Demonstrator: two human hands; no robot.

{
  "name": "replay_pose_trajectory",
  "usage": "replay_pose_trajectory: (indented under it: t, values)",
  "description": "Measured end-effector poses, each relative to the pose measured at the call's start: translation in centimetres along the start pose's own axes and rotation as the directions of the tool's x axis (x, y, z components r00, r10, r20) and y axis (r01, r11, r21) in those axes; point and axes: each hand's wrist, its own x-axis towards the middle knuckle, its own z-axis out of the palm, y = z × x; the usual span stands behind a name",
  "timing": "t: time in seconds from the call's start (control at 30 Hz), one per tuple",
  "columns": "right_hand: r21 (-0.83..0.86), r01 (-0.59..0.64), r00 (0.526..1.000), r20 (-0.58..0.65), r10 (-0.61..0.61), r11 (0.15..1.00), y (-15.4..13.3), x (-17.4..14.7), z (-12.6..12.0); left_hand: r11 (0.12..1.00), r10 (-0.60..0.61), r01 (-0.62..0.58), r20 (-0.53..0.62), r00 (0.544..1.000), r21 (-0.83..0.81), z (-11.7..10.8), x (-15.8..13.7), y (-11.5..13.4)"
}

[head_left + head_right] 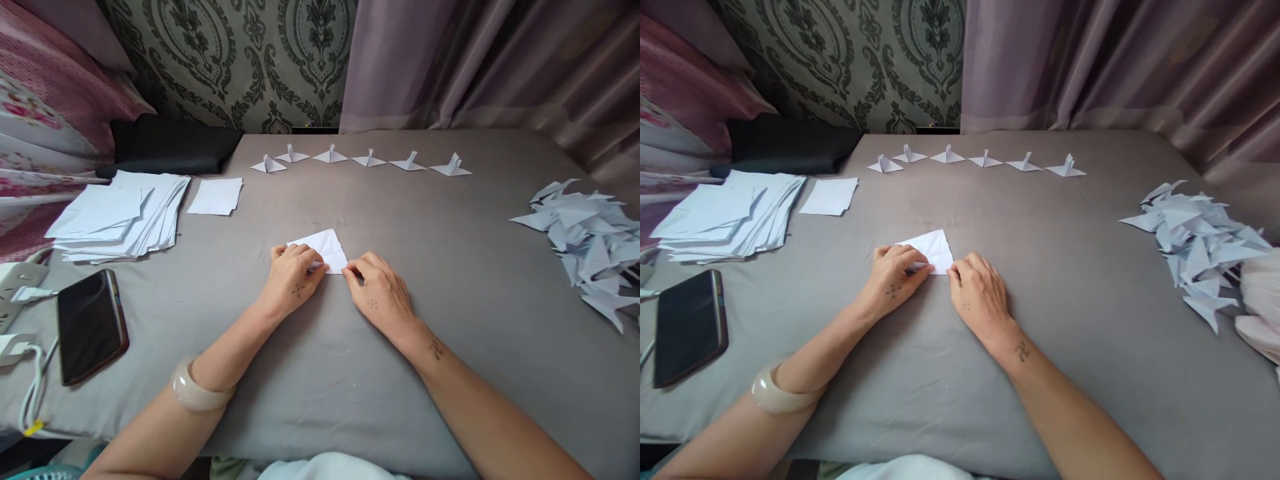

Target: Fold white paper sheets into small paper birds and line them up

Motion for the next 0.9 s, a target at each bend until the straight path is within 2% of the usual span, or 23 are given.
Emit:
replay_pose_trajectory:
  t: [0.2,0.33,0.53,0.63,0.73,0.9]
  values:
    - [-0.046,0.035,0.999,0.027,-0.034,0.998,0.0,0.2,0.3,0.999,0.022,-0.023,0.029,0.999,0.030,0.2,0.2,-0.4]
    - [-0.063,0.014,0.999,0.051,-0.011,0.998,0.2,0.3,-0.2,1.000,0.019,-0.019,0.040,0.999,0.015,0.2,0.3,-0.6]
    - [0.109,-0.096,0.986,0.146,0.080,0.989,1.3,0.6,-1.7,1.000,0.000,0.001,0.061,0.998,-0.003,0.1,0.2,-0.5]
    - [0.184,0.057,0.996,0.060,-0.070,0.981,0.9,0.4,-1.6,1.000,0.002,-0.002,0.050,0.999,-0.003,0.1,0.2,-0.4]
    - [0.184,0.226,0.972,0.029,-0.235,0.957,-0.2,-0.2,-0.8,1.000,0.002,-0.002,0.041,0.999,-0.009,0.1,0.2,-0.4]
    - [0.066,0.247,0.964,0.084,-0.252,0.967,-1.0,-0.9,-0.2,0.986,-0.049,0.064,0.103,0.993,-0.151,-0.8,0.1,-1.1]
